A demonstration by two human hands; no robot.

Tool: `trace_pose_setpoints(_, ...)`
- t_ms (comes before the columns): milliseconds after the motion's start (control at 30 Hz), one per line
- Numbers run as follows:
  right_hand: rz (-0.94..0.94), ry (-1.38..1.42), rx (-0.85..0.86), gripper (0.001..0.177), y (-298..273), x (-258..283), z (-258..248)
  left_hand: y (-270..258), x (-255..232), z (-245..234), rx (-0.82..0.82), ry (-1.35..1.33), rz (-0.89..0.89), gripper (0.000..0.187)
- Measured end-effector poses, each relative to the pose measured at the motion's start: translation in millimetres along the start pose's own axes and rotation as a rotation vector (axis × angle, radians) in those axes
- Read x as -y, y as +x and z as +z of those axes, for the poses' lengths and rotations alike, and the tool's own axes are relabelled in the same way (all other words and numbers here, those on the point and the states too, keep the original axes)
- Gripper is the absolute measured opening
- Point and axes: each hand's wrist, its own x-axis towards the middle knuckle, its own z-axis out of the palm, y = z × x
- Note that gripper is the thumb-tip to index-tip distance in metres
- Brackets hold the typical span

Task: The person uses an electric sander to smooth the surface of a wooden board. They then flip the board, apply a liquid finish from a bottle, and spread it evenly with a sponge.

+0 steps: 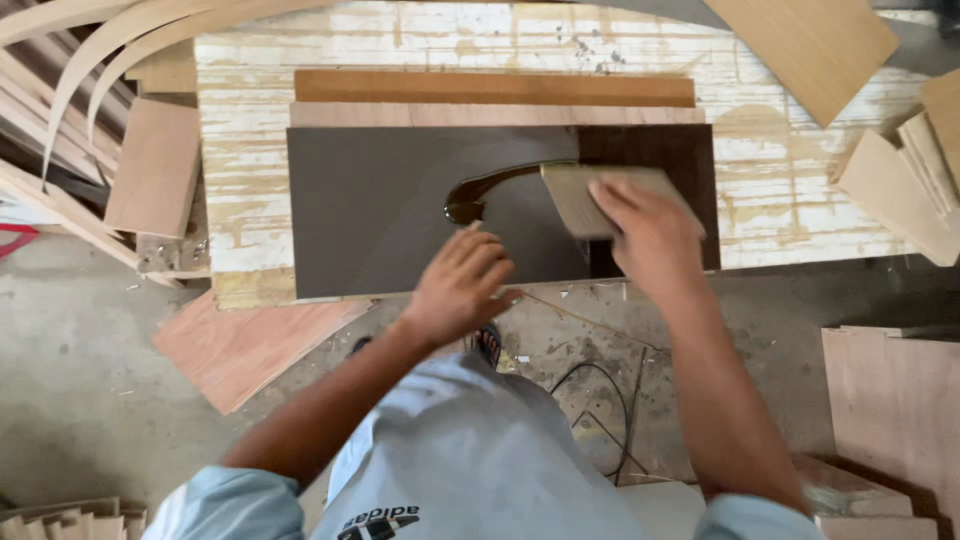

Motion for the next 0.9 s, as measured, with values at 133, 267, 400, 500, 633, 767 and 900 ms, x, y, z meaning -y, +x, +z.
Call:
trace_pose_setpoints(133,-0.113,-0.084,-0.167,0.065,52,-7,70,-36,42,-47,-0.016,0.107,0.009,0.033)
trace_pose_setpoints(267,-0.096,-0.036,-0.129,0.064,68,2,80,-57,55,-62,0.026,0.093,-0.015,0.038)
trace_pose_setpoints(400,-0.101,0.017,-0.033,0.059,61,13,36,-55,58,-67,0.003,0.061,-0.001,0.034)
trace_pose_setpoints(500,-0.039,-0.081,0.002,0.059,73,12,19,-59,58,-63,-0.006,0.020,-0.018,0.031)
trace_pose_setpoints(633,-0.023,0.013,0.093,0.065,74,4,13,-59,60,-62,-0.026,0.027,-0.020,0.030)
trace_pose_setpoints(767,0.120,0.061,0.383,0.066,39,37,-39,-61,60,-63,-0.011,0.001,-0.034,0.030)
trace_pose_setpoints(900,0.200,0.026,0.698,0.070,-7,66,-60,-63,63,-60,-0.023,-0.005,-0.049,0.028)
